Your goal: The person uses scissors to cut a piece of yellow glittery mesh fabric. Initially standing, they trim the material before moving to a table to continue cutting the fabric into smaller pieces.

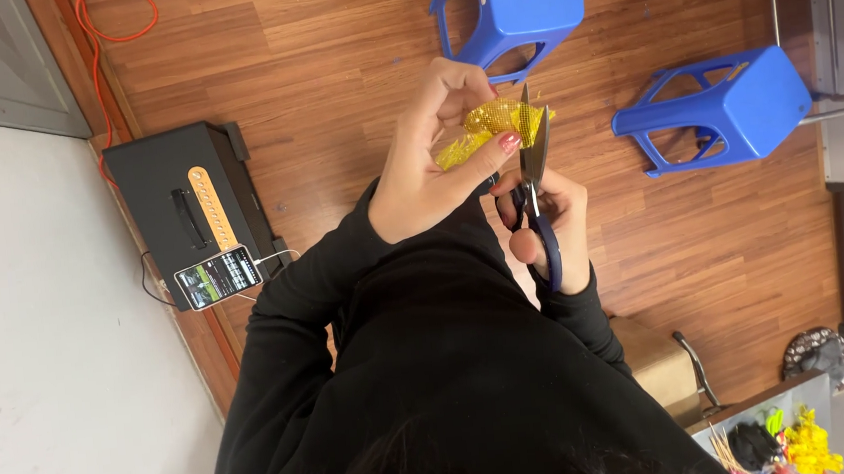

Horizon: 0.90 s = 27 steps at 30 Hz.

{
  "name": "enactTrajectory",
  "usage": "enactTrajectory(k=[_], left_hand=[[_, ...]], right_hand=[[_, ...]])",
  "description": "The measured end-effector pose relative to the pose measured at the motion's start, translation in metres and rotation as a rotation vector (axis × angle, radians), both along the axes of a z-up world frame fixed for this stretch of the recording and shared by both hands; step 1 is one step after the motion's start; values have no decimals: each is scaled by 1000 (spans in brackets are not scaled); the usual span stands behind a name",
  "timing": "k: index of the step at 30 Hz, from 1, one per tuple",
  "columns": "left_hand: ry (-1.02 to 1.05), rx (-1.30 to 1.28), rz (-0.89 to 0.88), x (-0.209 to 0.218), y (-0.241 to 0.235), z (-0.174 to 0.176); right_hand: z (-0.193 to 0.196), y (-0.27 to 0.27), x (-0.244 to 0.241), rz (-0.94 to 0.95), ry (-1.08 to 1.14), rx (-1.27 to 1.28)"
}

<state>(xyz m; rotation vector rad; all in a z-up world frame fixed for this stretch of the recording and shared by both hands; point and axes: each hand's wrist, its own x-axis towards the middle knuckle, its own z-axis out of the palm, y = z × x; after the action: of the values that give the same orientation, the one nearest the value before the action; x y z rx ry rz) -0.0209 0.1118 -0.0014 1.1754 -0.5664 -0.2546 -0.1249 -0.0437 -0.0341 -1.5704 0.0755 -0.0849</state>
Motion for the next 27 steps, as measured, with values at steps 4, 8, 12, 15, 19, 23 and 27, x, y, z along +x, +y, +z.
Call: enactTrajectory(k=[4,8,12,15,19,23,27], left_hand=[[1,-29,-11,1,-1,-5],[-24,-24,137,1,-6,-15],[36,-133,202,-9,-20,-21],[146,-211,109,-17,-28,-22],[135,-260,52,-18,-35,-23],[133,-24,84,-17,-41,-23],[177,-65,-40,-13,-52,-28]], right_hand=[[1,-2,-4,7,47,-44],[-4,-4,-3,37,18,-126],[-6,-4,1,45,-30,-123],[-8,-6,2,26,-40,-20],[-4,-9,4,-10,-44,7],[-6,-17,2,-42,-48,-8],[-15,-29,-7,-40,-51,141]])
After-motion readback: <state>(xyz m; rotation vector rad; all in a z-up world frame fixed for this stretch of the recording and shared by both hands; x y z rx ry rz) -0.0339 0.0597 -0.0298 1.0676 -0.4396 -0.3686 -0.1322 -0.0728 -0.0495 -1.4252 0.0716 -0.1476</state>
